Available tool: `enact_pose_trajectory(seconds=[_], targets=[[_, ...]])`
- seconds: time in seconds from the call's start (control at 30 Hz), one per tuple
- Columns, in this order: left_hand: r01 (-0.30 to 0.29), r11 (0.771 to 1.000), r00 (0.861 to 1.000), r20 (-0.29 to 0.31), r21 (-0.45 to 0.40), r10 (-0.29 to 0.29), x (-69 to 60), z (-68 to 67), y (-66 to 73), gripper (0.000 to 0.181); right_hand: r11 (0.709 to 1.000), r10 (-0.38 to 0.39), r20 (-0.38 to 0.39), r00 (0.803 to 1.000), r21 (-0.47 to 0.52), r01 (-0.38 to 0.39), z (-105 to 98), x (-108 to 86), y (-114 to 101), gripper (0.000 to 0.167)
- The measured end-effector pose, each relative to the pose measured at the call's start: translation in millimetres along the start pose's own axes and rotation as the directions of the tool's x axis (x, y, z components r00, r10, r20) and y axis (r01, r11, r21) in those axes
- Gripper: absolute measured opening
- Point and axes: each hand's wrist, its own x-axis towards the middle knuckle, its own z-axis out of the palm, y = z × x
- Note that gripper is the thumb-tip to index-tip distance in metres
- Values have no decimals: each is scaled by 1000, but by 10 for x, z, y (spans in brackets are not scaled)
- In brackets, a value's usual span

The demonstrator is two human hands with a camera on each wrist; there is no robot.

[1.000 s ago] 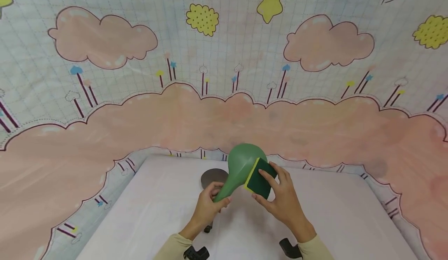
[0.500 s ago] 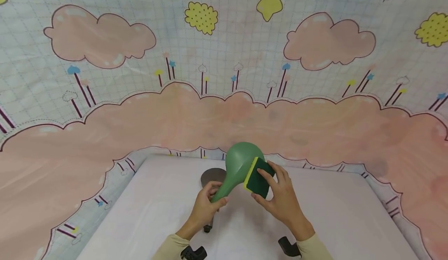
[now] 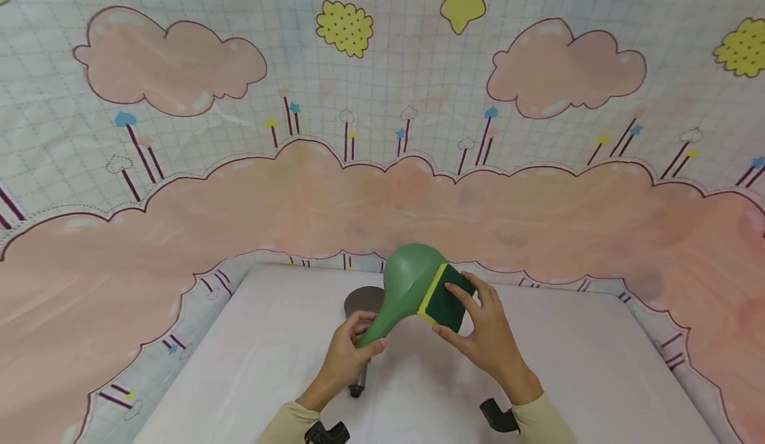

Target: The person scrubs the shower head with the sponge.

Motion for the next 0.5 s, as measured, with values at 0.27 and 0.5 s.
enact_pose_trajectory(seconds=[0.27,0.5], targets=[[3,1000,1000,-17,-3,-3,-11,-21,0,44,998,-63,-6,998,-20,63,45,-50,-40,76],[-1,1000,999,-36,27,2,4,-19,3,44,997,-71,-7,997,-21,71,4,-21,-30,78]])
